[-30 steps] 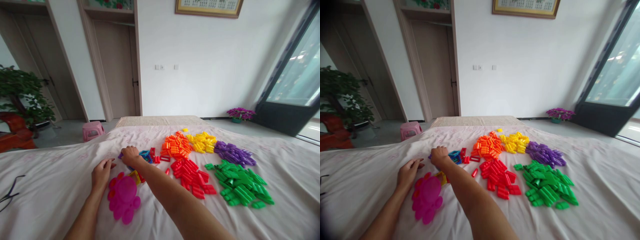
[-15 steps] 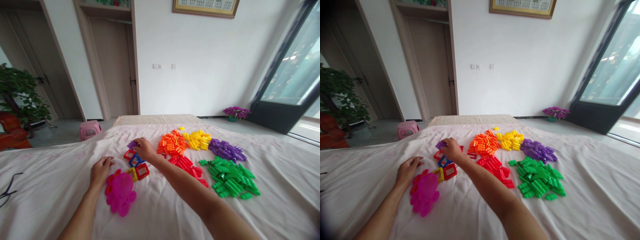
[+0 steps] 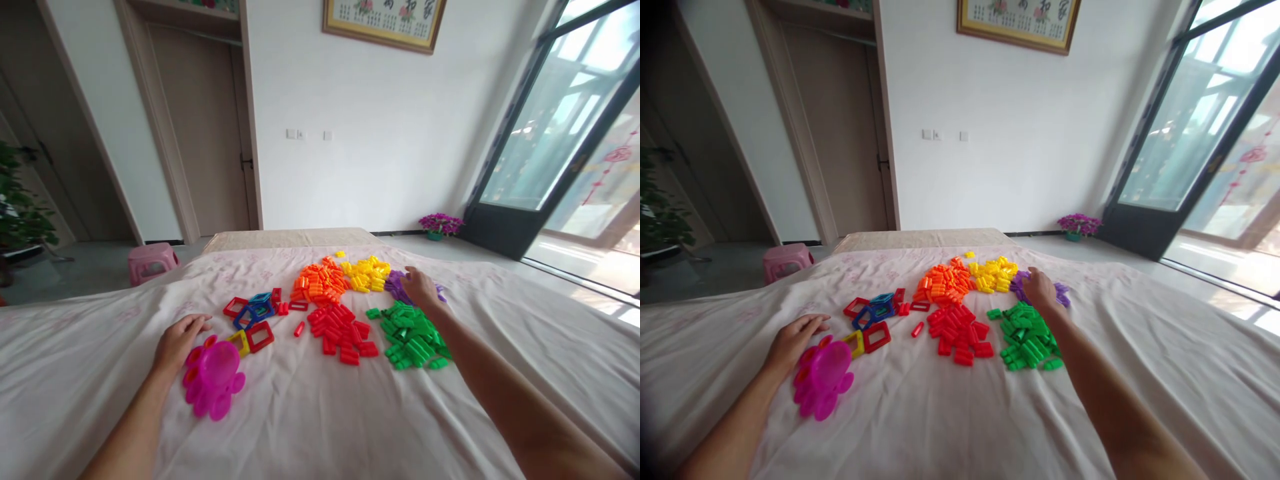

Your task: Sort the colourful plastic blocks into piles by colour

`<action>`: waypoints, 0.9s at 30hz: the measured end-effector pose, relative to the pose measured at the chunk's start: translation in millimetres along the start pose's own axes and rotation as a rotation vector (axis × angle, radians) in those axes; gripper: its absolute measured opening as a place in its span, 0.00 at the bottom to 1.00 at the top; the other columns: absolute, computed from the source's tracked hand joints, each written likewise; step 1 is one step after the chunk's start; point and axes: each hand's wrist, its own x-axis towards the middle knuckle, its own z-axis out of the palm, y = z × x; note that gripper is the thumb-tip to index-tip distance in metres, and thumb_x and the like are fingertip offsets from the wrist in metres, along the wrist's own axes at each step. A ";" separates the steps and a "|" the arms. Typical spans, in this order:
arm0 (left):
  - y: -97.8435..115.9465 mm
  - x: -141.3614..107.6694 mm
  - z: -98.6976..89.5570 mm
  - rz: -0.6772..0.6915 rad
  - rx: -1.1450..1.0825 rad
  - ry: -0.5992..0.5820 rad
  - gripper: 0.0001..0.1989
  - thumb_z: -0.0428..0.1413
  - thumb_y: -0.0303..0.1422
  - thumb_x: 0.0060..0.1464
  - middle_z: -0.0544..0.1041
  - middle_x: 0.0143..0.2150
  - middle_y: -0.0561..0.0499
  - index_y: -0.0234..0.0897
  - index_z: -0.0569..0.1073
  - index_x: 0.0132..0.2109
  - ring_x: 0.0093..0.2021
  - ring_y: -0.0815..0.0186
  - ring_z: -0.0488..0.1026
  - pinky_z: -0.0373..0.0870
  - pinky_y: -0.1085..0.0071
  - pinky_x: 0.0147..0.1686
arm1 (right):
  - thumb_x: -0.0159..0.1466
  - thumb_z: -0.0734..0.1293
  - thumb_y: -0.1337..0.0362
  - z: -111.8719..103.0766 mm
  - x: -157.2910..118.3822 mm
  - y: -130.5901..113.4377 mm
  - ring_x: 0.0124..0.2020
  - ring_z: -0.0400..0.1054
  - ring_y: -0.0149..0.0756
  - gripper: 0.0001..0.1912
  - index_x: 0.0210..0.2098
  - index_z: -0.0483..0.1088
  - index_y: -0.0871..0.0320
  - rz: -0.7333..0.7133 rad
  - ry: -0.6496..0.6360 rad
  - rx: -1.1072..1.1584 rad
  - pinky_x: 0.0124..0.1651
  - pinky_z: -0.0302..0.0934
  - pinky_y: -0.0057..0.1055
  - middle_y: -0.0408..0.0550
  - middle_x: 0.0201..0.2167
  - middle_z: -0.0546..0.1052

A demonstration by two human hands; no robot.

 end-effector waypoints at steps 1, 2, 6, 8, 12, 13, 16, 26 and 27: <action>0.1 -0.1 0.4 -0.002 -0.015 0.009 0.24 0.55 0.50 0.47 0.82 0.32 0.46 0.36 0.80 0.41 0.38 0.55 0.79 0.74 0.65 0.40 | 0.63 0.62 0.64 -3.9 -1.7 2.8 0.51 0.71 0.48 0.26 0.60 0.67 0.62 0.017 0.019 -0.017 0.49 0.63 0.37 0.61 0.52 0.75; -0.2 -0.1 0.7 -0.005 -0.027 0.017 0.24 0.55 0.50 0.47 0.82 0.31 0.46 0.36 0.80 0.41 0.38 0.55 0.79 0.74 0.65 0.39 | 0.63 0.62 0.65 -6.7 -6.9 1.3 0.51 0.71 0.48 0.25 0.60 0.68 0.61 0.004 0.034 -0.017 0.50 0.62 0.37 0.61 0.53 0.75; -3.5 -0.1 1.3 -0.024 -0.055 0.008 0.25 0.56 0.50 0.47 0.81 0.32 0.46 0.34 0.79 0.43 0.40 0.55 0.79 0.74 0.67 0.38 | 0.64 0.61 0.68 -7.8 -64.5 -43.0 0.49 0.72 0.40 0.17 0.48 0.76 0.56 -0.294 -0.045 0.184 0.52 0.62 0.32 0.51 0.48 0.78; -4.2 -1.0 0.7 -0.036 -0.065 -0.012 0.26 0.55 0.50 0.48 0.81 0.33 0.46 0.34 0.78 0.45 0.42 0.55 0.78 0.73 0.68 0.37 | 0.64 0.60 0.69 -5.4 -110.6 -77.2 0.45 0.73 0.37 0.16 0.47 0.76 0.55 -0.448 -0.164 0.327 0.49 0.64 0.30 0.48 0.45 0.80; -3.0 -3.1 -0.9 -0.052 -0.048 -0.053 0.24 0.55 0.48 0.50 0.81 0.35 0.47 0.34 0.77 0.47 0.44 0.57 0.78 0.73 0.70 0.39 | 0.64 0.63 0.70 -3.0 -200.3 -133.8 0.49 0.71 0.37 0.17 0.50 0.74 0.52 -0.748 -0.399 0.460 0.52 0.63 0.31 0.46 0.49 0.78; -2.8 -2.9 -1.1 -0.056 -0.041 -0.055 0.24 0.55 0.48 0.50 0.81 0.35 0.48 0.34 0.76 0.47 0.45 0.56 0.78 0.73 0.69 0.39 | 0.64 0.64 0.69 -2.2 -216.2 -142.5 0.51 0.70 0.38 0.17 0.51 0.73 0.52 -0.792 -0.425 0.450 0.53 0.62 0.33 0.47 0.49 0.77; -3.5 -0.9 -1.2 -0.064 -0.020 -0.038 0.23 0.55 0.47 0.50 0.81 0.34 0.49 0.34 0.76 0.46 0.44 0.56 0.78 0.73 0.68 0.42 | 0.66 0.64 0.67 3.9 -242.8 -155.0 0.52 0.67 0.40 0.15 0.52 0.72 0.52 -0.894 -0.431 0.355 0.55 0.59 0.36 0.48 0.50 0.76; -3.7 1.5 -2.9 -0.080 -0.006 -0.036 0.20 0.57 0.45 0.50 0.82 0.32 0.51 0.35 0.77 0.44 0.44 0.57 0.77 0.71 0.68 0.46 | 0.69 0.62 0.66 23.7 -242.2 -147.5 0.52 0.64 0.41 0.12 0.49 0.73 0.52 -0.922 -0.288 0.282 0.57 0.55 0.38 0.47 0.49 0.76; -3.5 1.3 -3.1 -0.083 -0.014 -0.039 0.20 0.57 0.44 0.50 0.82 0.32 0.52 0.36 0.77 0.44 0.43 0.58 0.77 0.71 0.68 0.47 | 0.69 0.62 0.65 23.2 -242.5 -147.3 0.53 0.63 0.41 0.13 0.50 0.72 0.52 -0.910 -0.277 0.285 0.58 0.54 0.39 0.48 0.50 0.75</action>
